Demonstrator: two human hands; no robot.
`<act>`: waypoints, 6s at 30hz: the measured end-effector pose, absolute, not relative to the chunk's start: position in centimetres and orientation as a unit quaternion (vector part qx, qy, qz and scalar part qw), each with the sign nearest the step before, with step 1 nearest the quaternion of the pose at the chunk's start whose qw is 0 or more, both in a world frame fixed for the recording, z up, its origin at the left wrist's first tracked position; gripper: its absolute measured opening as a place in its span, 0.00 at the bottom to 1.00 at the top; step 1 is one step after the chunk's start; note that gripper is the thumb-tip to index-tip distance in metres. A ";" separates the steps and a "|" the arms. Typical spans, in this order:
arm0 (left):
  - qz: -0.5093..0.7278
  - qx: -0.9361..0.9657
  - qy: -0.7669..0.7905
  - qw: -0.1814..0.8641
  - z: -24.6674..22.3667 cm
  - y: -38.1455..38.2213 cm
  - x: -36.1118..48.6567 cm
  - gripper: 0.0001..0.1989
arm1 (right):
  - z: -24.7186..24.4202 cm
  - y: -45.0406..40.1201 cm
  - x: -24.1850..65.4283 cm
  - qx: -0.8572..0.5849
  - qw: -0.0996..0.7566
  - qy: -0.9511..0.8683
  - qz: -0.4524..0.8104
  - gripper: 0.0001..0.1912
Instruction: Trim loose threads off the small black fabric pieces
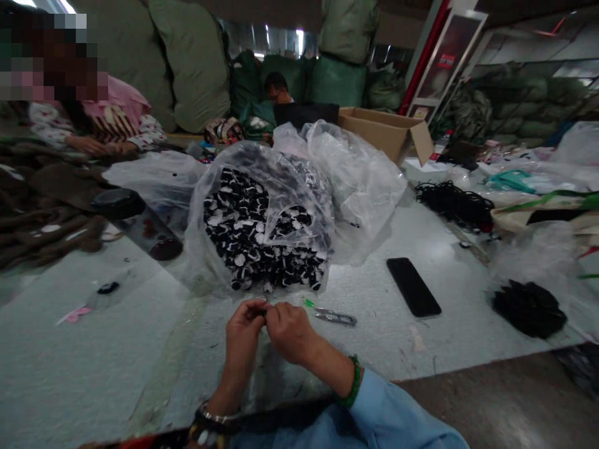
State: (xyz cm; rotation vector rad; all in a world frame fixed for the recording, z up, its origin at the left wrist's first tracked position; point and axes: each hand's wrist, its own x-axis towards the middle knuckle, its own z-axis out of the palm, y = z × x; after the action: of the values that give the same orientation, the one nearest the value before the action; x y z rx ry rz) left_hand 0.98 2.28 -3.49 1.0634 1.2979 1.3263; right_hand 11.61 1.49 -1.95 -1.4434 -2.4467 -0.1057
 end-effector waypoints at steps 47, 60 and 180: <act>0.485 0.308 0.406 0.711 -0.3 2.1 -2.0 0.16 | -1.5 4.0 13.0 -0.360 0.362 -0.562 0.651 0.10; 0.580 0.335 0.424 0.610 -1.5 1.6 -0.5 0.14 | -0.3 1.9 13.0 -0.524 0.359 -0.687 0.352 0.08; 0.510 0.203 0.379 0.746 -2.0 -2.7 -0.4 0.20 | -3.7 -2.8 11.3 -0.137 0.407 0.018 0.903 0.09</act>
State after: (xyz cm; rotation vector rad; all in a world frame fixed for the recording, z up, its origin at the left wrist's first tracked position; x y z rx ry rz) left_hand -0.42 -2.69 -2.04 0.4438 0.8285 1.1155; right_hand 11.28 -2.83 -3.71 -0.3451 0.0446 2.2759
